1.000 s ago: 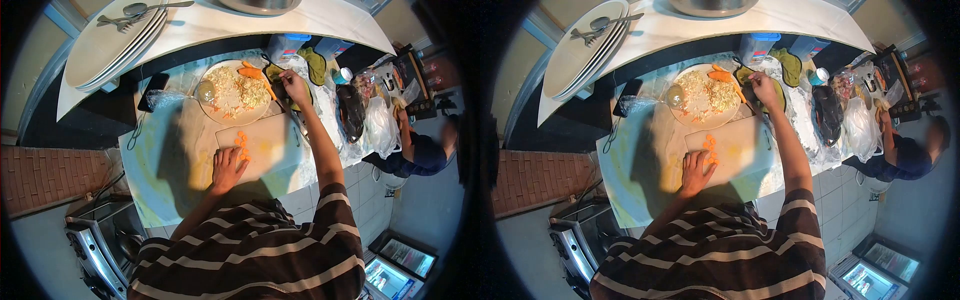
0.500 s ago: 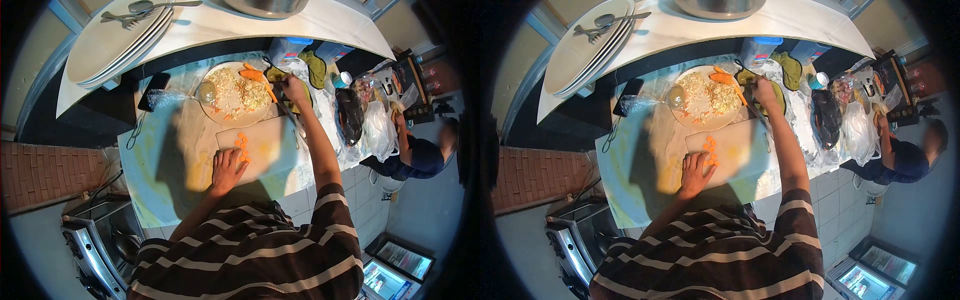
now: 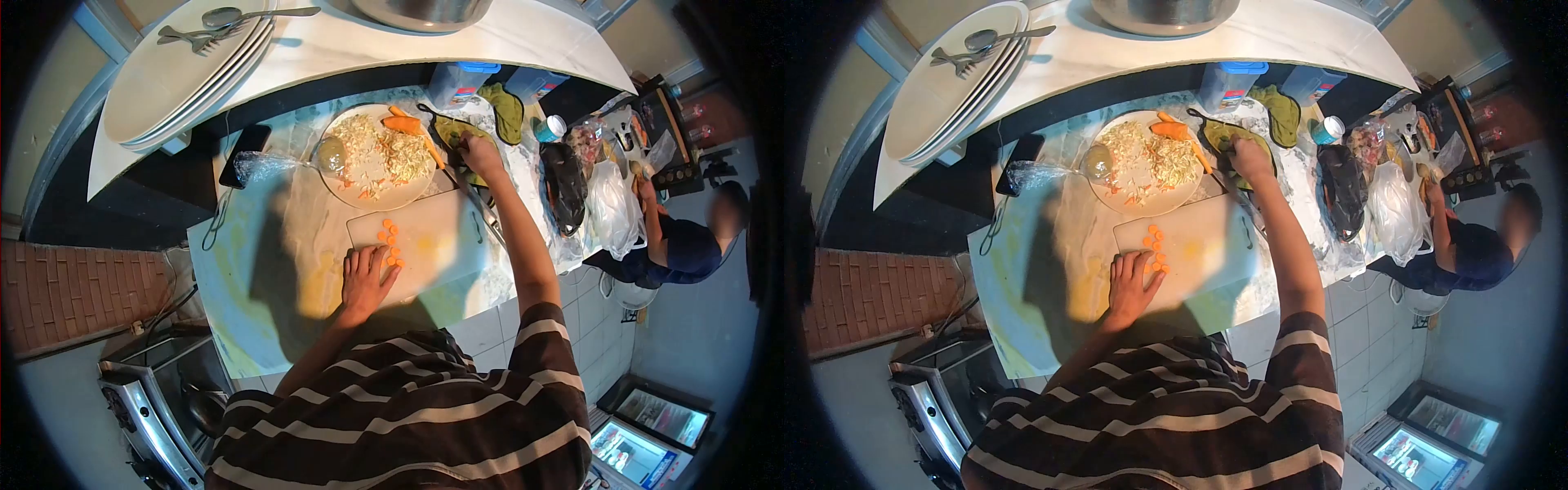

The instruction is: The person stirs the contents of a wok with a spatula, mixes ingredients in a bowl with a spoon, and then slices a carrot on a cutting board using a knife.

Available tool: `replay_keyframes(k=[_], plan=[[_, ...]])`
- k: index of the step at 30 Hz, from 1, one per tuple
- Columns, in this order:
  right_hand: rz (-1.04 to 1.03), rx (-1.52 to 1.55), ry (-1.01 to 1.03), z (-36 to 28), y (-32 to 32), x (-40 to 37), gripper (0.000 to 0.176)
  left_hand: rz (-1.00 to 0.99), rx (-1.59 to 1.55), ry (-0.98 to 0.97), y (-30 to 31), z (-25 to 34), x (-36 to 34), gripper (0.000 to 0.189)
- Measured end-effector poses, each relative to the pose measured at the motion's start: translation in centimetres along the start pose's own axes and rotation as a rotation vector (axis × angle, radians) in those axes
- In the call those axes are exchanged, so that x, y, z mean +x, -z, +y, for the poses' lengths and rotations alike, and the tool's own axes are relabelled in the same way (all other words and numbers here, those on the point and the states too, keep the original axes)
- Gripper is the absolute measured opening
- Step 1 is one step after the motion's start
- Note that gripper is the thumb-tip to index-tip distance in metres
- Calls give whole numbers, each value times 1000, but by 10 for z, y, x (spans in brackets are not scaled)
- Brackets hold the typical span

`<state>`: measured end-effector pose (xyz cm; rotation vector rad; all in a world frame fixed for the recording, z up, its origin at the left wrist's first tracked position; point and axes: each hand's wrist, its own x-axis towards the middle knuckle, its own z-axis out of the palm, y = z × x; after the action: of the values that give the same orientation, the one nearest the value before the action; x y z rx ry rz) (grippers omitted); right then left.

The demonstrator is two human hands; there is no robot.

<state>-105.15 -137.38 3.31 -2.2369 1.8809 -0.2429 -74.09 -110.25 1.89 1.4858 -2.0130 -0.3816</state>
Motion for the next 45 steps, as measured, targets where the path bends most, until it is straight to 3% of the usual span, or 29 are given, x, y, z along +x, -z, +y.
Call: replay_keyframes(k=[2,9,12,15,20,23,25,27,30,34,37,40,42,45], plan=[[44,-254,-80,-8,-6,-2,26,-6,6,3,0,0,-1,50],[102,-160,-184,-17,5,3,24,-13,-7,1,1,-1,0,49],[318,-8,-120,-5,4,15,20,3,2,-3,-4,-5,-2,50],[135,-109,-100,-7,-2,28,25,13,1,-16,-7,-9,-3,51],[148,-127,-167,-15,-11,36,22,17,7,-16,-12,-13,-3,52],[140,86,-163,9,-22,48,21,8,-9,7,-12,-11,-3,52],[272,323,-228,21,-27,55,23,11,-4,9,-11,-11,-3,52],[208,362,-207,27,-25,54,25,23,4,-3,-10,-10,-3,50],[95,83,-204,10,-16,51,24,33,24,-17,-9,-9,-1,51],[52,-66,-259,-12,-15,53,23,33,25,-28,-7,-8,0,51],[121,-189,-179,-4,-21,53,23,21,12,-14,-8,-5,0,51],[270,-20,-439,18,-5,49,25,29,20,-30,-12,-11,-2,50],[444,80,-496,67,-22,62,29,14,3,-1,-13,-11,-3,50],[672,165,-508,61,14,46,24,34,34,-10,-11,-9,-2,50]])
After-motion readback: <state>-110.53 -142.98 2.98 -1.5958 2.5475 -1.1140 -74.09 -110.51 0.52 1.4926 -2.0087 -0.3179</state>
